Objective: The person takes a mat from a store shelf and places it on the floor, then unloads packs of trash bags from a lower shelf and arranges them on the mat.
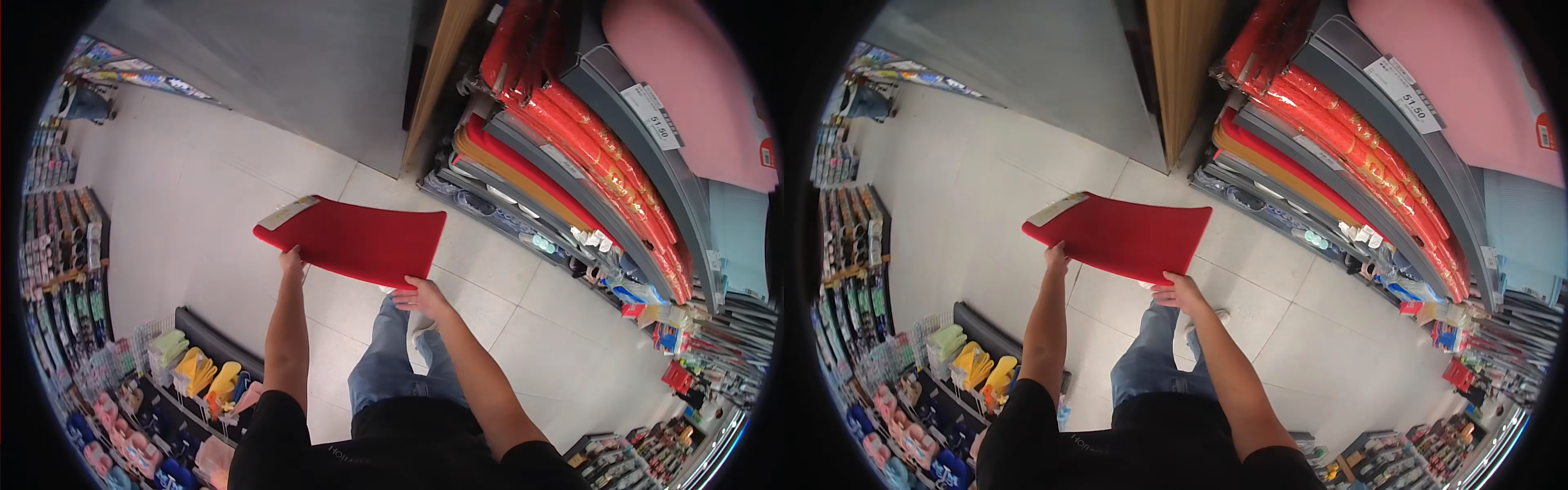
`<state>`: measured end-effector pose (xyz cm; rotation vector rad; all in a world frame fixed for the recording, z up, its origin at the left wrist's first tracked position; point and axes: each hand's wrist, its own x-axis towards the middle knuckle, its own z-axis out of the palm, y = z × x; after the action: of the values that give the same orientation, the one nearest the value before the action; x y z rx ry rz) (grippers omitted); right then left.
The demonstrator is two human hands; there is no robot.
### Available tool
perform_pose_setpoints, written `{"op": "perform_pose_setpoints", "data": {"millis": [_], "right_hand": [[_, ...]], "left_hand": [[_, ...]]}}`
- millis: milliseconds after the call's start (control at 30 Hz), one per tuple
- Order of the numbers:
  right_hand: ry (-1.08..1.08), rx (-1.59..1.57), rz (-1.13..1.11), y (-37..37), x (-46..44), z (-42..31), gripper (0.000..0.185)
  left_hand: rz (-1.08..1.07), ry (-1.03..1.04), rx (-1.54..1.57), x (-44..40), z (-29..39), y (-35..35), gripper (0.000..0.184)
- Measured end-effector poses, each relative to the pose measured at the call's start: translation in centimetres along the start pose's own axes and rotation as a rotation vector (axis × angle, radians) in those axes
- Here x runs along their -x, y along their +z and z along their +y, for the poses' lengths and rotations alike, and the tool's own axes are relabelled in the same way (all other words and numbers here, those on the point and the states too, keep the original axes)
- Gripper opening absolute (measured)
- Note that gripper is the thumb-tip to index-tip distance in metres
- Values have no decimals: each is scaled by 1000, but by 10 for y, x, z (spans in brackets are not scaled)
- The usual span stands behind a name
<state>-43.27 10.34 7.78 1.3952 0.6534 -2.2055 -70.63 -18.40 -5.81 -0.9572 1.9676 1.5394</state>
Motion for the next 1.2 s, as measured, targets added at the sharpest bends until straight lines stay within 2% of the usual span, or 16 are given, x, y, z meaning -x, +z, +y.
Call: {"op": "perform_pose_setpoints", "data": {"millis": [67, 167, 267, 333, 400, 467, 533, 600, 667, 800, 867, 1033, 1100, 1133, 1200], "right_hand": [[50, 104, 42, -9, -28, 13, 47], [104, 398, 249, -37, -60, 56, 40], [31, 683, 316, -69, -55, 87, 38], [-118, 932, 388, -126, -68, 138, 37], [-230, 1143, 485, -161, -46, 151, 35], [-302, 1324, 601, -178, 2, 142, 34], [-252, 1296, 642, -216, 13, 145, 33], [-215, 1235, 653, -257, 13, 149, 32], [-188, 1139, 650, -300, 2, 149, 32], [-201, 972, 671, -373, -44, 138, 31], [-205, 904, 657, -391, -66, 113, 32], [-352, 878, 659, -455, -191, 60, 29], [-553, 822, 683, -476, -246, 37, 25], [-624, 670, 618, -481, -265, 20, 22], [-644, 342, 504, -442, -250, -33, 29]], "left_hand": [[6, -23, 69, -21, -9, -7, 46], [23, -61, -135, -14, -35, -14, 64], [-86, -77, -306, 21, -79, -13, 61], [-149, -102, -444, 39, -125, -15, 58], [-149, 145, -838, 19, -223, -28, 53], [-221, 85, -1011, 73, -237, -18, 51], [-261, 219, -1195, 136, -225, 1, 51], [-283, 226, -1185, 158, -233, 20, 53], [-300, 252, -1155, 167, -238, 46, 54], [-338, 433, -1144, 144, -257, 102, 56], [-327, 451, -1229, 115, -273, 124, 55], [-365, 571, -1451, 14, -293, 204, 53], [-399, 583, -1553, -30, -307, 227, 56], [-417, 580, -1597, -52, -313, 239, 58], [-459, 567, -1692, -85, -323, 251, 62]]}}
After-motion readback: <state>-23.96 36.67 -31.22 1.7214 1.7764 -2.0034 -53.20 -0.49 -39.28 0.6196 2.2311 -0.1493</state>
